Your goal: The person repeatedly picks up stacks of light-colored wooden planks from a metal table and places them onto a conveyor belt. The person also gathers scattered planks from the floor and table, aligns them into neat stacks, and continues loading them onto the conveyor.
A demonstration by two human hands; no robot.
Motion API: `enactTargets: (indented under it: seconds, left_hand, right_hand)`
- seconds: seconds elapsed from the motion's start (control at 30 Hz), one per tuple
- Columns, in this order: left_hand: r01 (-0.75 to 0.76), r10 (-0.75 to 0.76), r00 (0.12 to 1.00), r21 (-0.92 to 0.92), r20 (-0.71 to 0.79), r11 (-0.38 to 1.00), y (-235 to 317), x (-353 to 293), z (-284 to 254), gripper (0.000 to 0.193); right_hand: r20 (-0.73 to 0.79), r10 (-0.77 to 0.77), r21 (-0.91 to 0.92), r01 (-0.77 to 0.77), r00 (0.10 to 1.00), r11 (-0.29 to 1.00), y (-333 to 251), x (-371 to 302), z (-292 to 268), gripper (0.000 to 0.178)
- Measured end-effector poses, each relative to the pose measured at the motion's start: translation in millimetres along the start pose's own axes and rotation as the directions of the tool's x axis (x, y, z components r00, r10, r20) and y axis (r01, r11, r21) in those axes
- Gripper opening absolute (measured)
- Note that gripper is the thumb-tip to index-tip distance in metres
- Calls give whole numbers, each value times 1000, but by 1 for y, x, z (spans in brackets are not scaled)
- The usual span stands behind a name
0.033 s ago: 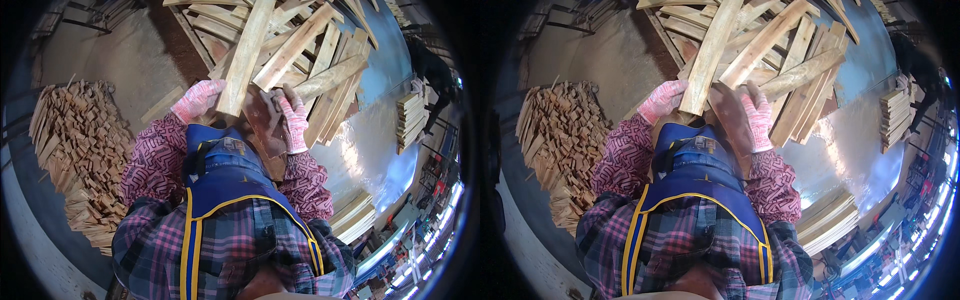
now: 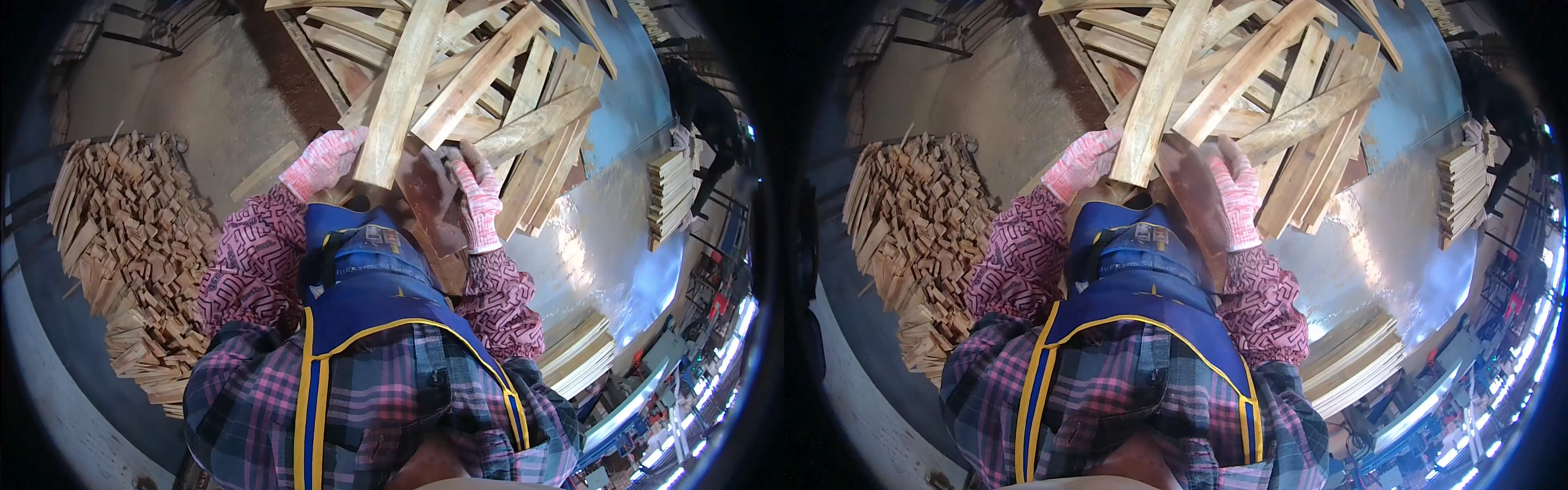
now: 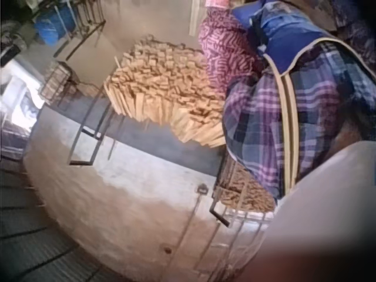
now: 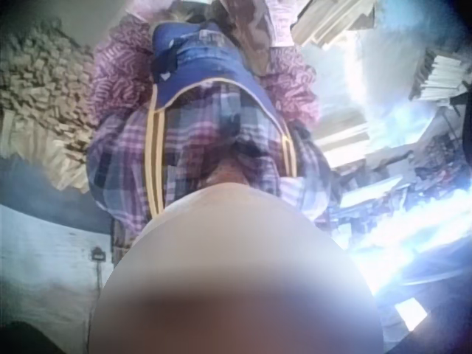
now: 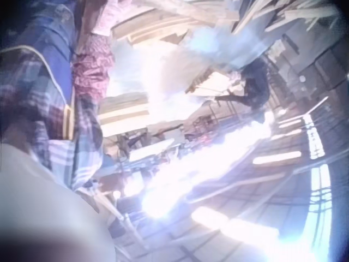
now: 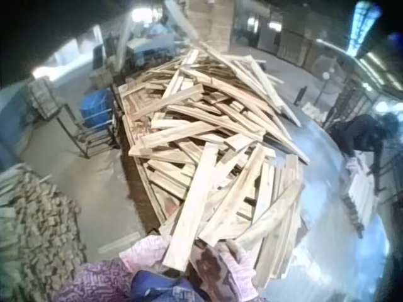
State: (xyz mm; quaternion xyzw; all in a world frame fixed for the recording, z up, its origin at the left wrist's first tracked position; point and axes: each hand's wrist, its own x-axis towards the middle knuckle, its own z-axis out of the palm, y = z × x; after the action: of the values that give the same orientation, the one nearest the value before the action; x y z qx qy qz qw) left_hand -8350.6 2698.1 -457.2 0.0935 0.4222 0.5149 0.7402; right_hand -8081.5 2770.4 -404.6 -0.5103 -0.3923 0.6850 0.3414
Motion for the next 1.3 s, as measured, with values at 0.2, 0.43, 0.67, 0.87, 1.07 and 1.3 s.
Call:
enactTargets:
  seconds: [0.2, 0.43, 0.67, 0.87, 1.07, 1.3]
  left_hand:
    - [58, -60, 996, 38, 63, 998, -13, 14, 12, 54]
    - [-232, 229, 972, 412, 56, 881, -34, -10, 81, 63]
    - [75, -157, 968, 374, 196, 925, -76, -29, 99, 68]
    - [30, -225, 946, 631, 232, 775, -46, 6, 109, 69]
    - [212, -403, 858, 494, 319, 843, 15, -1, 103, 71]
    - [12, -305, 849, 562, 431, 827, 119, -5, 64, 53]
  right_hand:
    - [-33, -19, -114, 15, 999, 993, 37, -30, -49, 52]
    - [-19, 47, -130, -49, 999, 990, 41, -59, -77, 51]
    - [-206, -36, 16, 40, 978, 999, 31, -61, -91, 46]
    - [-458, -188, -35, 194, 869, 980, -9, -34, -136, 39]
    - [40, -623, -894, 307, 781, 327, -34, 4, -121, 96]
    - [467, -298, -865, 359, 833, -352, -134, 69, -118, 67]
